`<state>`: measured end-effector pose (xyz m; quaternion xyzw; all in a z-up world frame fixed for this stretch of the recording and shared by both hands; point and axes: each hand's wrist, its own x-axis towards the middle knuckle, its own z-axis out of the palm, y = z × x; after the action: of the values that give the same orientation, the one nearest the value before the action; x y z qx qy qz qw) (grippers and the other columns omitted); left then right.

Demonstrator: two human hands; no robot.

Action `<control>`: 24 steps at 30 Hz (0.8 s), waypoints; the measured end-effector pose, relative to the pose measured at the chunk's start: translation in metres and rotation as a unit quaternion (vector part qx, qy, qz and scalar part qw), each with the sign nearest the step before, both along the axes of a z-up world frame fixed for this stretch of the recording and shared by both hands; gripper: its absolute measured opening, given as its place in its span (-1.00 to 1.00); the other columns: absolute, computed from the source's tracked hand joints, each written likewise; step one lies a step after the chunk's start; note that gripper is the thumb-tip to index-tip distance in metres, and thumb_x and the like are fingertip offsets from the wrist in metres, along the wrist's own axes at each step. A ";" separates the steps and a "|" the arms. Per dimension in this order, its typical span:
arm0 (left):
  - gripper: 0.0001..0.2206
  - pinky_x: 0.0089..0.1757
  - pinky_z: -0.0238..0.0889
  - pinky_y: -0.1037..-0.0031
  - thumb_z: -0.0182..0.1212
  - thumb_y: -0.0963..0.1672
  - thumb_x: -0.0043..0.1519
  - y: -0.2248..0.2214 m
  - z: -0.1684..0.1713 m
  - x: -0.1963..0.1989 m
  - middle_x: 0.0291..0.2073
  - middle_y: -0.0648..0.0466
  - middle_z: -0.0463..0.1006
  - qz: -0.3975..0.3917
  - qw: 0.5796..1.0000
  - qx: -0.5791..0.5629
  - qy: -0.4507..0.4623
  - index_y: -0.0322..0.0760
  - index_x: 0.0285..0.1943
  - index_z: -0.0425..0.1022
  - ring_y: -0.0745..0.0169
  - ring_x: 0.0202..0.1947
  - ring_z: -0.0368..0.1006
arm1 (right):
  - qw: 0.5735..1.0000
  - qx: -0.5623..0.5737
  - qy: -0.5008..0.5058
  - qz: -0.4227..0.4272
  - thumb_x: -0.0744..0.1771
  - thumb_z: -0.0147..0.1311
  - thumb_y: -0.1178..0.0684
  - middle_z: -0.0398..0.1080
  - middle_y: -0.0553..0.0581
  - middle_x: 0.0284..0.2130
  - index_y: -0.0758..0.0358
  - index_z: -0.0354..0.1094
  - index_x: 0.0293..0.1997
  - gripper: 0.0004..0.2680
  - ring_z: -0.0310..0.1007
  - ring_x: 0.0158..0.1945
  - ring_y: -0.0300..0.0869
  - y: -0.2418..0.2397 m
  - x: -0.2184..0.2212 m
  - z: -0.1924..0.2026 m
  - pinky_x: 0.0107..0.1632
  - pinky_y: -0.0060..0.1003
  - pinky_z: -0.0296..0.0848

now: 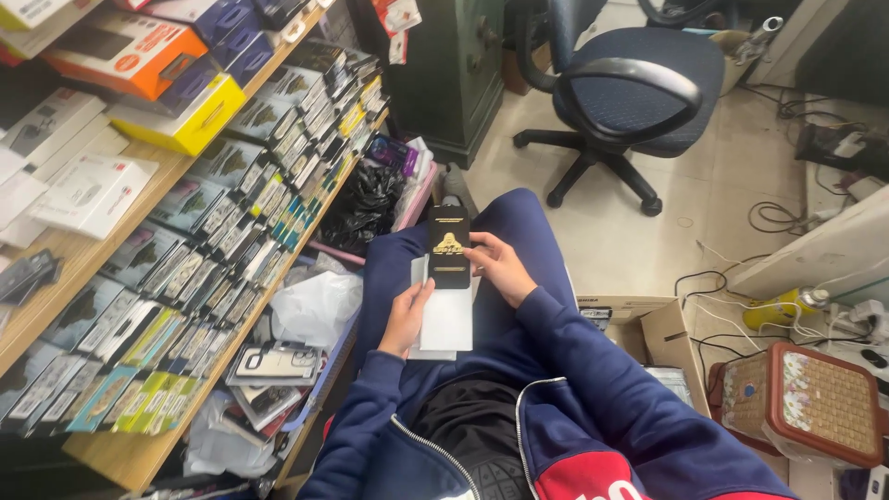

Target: A person sitting on the floor is organizing mobile phone screen protectors by taking them out of their sleeves and putting them back into packaging.

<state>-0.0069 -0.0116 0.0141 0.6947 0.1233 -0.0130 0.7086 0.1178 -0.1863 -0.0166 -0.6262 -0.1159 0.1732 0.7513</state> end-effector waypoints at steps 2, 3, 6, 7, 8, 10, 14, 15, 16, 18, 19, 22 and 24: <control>-0.57 0.20 0.23 0.18 0.06 0.06 0.42 0.003 -0.002 0.003 0.06 -0.15 0.57 0.007 1.000 -0.002 -0.006 -0.35 0.21 0.51 0.14 0.19 0.38 | 1.000 -0.010 0.000 0.014 0.38 0.12 0.15 0.46 0.08 -0.44 0.31 0.32 0.25 -0.72 0.47 -0.40 -0.31 0.001 0.005 -0.011 -0.16 -0.32 0.57; -0.52 0.29 0.10 0.12 -0.02 0.06 0.45 0.005 -0.004 0.004 0.21 -0.21 0.49 0.006 1.000 -0.004 -0.014 -0.43 0.31 0.44 0.02 0.34 0.27 | 1.000 -0.021 -0.003 0.020 0.37 0.13 0.16 0.48 0.11 -0.43 0.29 0.39 0.18 -0.75 0.46 -0.39 -0.29 0.002 0.007 -0.018 -0.16 -0.31 0.57; -0.51 0.33 0.03 0.08 -0.04 0.06 0.45 -0.010 0.028 -0.012 0.25 -0.24 0.45 0.017 1.000 -0.010 -0.008 -0.42 0.33 0.41 -0.04 0.38 0.22 | 0.997 -0.055 -0.028 0.052 0.35 0.13 0.18 0.52 0.20 -0.38 0.30 0.44 0.12 -0.79 0.50 -0.36 -0.21 0.001 -0.011 0.016 -0.16 -0.23 0.57; -0.51 0.33 0.03 0.08 -0.04 0.06 0.45 -0.010 0.030 -0.013 0.25 -0.24 0.45 0.023 1.000 -0.010 -0.005 -0.42 0.33 0.41 -0.04 0.38 0.22 | 0.997 -0.054 -0.025 0.058 0.35 0.13 0.18 0.52 0.20 -0.38 0.30 0.44 0.12 -0.79 0.50 -0.36 -0.21 0.002 -0.008 0.007 -0.16 -0.23 0.57; -0.48 0.34 -0.02 0.04 -0.04 0.06 0.45 -0.010 0.032 -0.013 0.29 -0.28 0.40 0.027 1.000 -0.004 -0.001 -0.46 0.35 0.38 -0.11 0.41 0.16 | 0.996 -0.063 -0.026 0.049 0.35 0.14 0.18 0.51 0.18 -0.36 0.30 0.45 0.09 -0.81 0.47 -0.36 -0.23 0.003 -0.005 -0.002 -0.16 -0.24 0.55; -0.45 0.35 -0.07 0.01 -0.03 0.07 0.44 -0.004 0.021 -0.008 0.33 -0.31 0.34 0.034 0.999 0.003 0.005 -0.50 0.37 0.35 -0.19 0.44 0.10 | 0.996 -0.071 -0.027 0.041 0.35 0.14 0.18 0.51 0.17 -0.34 0.29 0.46 0.05 -0.83 0.45 -0.35 -0.25 0.003 0.000 -0.013 -0.17 -0.25 0.54; -0.58 0.30 0.07 0.11 -0.03 0.05 0.47 0.012 -0.031 0.008 0.16 -0.12 0.50 0.024 0.999 0.032 -0.011 -0.32 0.27 0.48 0.05 0.31 0.26 | 0.998 0.000 0.014 -0.062 0.39 0.07 0.16 0.40 0.03 -0.39 0.27 0.37 0.04 -0.87 0.43 -0.37 -0.32 -0.003 0.010 -0.020 -0.18 -0.37 0.52; -0.63 0.26 0.16 0.18 0.00 0.05 0.46 0.014 -0.043 0.011 0.04 -0.02 0.59 0.017 0.999 0.044 -0.011 -0.21 0.19 0.56 0.23 0.20 0.37 | 0.993 0.044 0.037 -0.099 0.40 0.03 0.15 0.34 -0.01 -0.38 0.28 0.30 0.08 -0.85 0.42 -0.36 -0.35 -0.005 0.013 -0.023 -0.16 -0.40 0.52; -0.63 0.26 0.16 0.18 0.00 0.05 0.46 0.014 -0.050 0.012 0.04 -0.02 0.59 0.018 0.999 0.044 -0.010 -0.21 0.19 0.56 0.23 0.20 0.37 | 0.993 0.044 0.038 -0.099 0.40 0.03 0.15 0.34 -0.01 -0.38 0.28 0.30 0.08 -0.85 0.42 -0.36 -0.35 -0.005 0.010 -0.015 -0.16 -0.40 0.52; -0.68 0.18 0.25 0.26 0.10 0.06 0.43 0.014 -0.063 0.015 -0.12 0.07 0.62 0.000 0.996 0.084 -0.021 -0.16 0.05 0.63 0.34 0.07 0.42 | 0.984 0.100 0.060 -0.137 0.42 -0.01 0.13 0.28 -0.06 -0.38 0.22 0.23 0.08 -0.87 0.44 -0.33 -0.36 -0.008 0.005 0.002 -0.14 -0.45 0.53; -0.68 0.18 0.25 0.26 0.10 0.06 0.43 0.011 -0.055 0.013 -0.12 0.07 0.62 -0.001 0.996 0.083 -0.020 -0.16 0.05 0.63 0.34 0.07 0.42 | 0.984 0.100 0.060 -0.137 0.42 -0.01 0.13 0.28 -0.06 -0.38 0.22 0.23 0.08 -0.87 0.44 -0.33 -0.36 -0.008 0.006 -0.002 -0.14 -0.45 0.53; -0.68 0.20 0.19 0.28 0.19 0.08 0.38 0.005 -0.031 0.006 -0.15 0.13 0.59 -0.002 0.995 0.094 -0.028 -0.13 0.02 0.66 0.41 0.04 0.37 | 0.985 0.098 0.057 -0.132 0.42 0.03 0.12 0.32 -0.03 -0.35 0.17 0.19 0.06 -0.86 0.48 -0.27 -0.32 -0.008 0.009 -0.009 -0.11 -0.45 0.54; -0.70 0.16 0.25 0.29 0.15 0.06 0.40 0.003 -0.017 0.001 -0.19 0.10 0.60 0.001 0.997 0.074 -0.029 -0.14 0.02 0.65 0.41 -0.01 0.38 | 0.993 0.065 0.030 -0.097 0.42 0.03 0.10 0.37 -0.02 -0.38 0.17 0.21 0.06 -0.87 0.50 -0.30 -0.33 -0.008 0.007 -0.008 -0.14 -0.45 0.53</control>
<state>-0.0057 -0.0086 -0.0030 0.7449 0.1042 0.0171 0.6588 0.1252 -0.1948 -0.0250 -0.5788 -0.0427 0.1106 0.8068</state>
